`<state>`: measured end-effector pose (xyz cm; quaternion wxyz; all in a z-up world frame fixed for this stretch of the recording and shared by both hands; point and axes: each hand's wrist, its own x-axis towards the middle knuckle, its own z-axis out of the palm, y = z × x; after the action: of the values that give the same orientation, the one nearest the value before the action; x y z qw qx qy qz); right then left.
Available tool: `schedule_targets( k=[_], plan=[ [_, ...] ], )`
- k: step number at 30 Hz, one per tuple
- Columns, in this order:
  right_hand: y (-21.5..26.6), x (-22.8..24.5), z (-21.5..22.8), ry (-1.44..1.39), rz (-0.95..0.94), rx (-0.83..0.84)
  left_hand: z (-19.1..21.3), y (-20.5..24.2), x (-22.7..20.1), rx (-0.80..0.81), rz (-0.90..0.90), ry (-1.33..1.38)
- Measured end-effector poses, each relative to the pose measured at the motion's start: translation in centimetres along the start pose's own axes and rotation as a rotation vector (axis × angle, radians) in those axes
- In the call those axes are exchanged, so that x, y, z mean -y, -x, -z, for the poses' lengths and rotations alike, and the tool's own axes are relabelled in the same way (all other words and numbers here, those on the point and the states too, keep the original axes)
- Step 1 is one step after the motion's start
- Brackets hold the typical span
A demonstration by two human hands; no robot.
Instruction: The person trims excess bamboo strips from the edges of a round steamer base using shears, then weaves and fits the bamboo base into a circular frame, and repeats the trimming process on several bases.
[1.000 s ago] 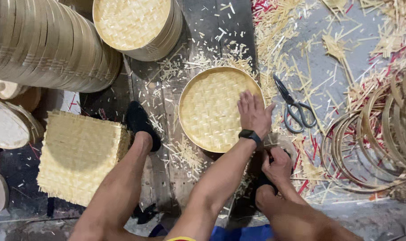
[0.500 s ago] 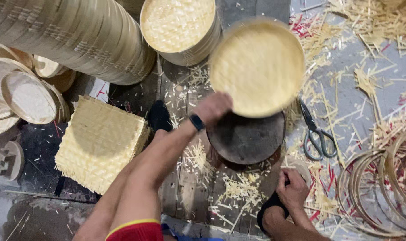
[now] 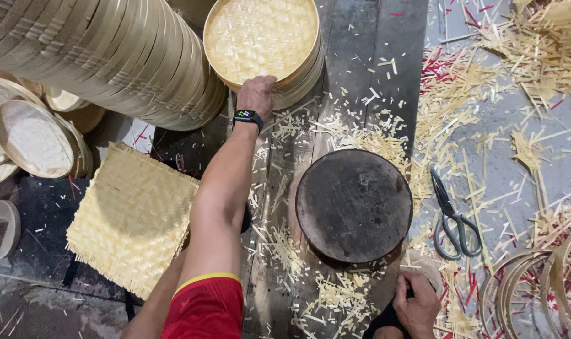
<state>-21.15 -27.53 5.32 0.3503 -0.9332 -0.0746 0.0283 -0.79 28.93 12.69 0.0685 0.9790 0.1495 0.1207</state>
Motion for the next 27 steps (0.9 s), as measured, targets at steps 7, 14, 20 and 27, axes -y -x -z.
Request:
schedule_targets(
  k=[7,14,20,27],
  plan=[
    [-0.1,0.8,0.5,-0.017,0.031,0.015,0.1,0.4,-0.2,-0.004,0.040,0.148],
    [0.1,0.1,0.2,-0.005,0.024,0.023,-1.0,-0.2,0.2,0.214,0.081,-0.076],
    [0.4,-0.4,0.3,-0.022,0.043,0.033,1.1,2.8,4.1,0.212,-0.167,-0.440],
    [0.9,-0.8,0.1,0.011,0.073,0.016,15.1,22.8,9.7,0.730,0.240,-0.422]
  ],
)
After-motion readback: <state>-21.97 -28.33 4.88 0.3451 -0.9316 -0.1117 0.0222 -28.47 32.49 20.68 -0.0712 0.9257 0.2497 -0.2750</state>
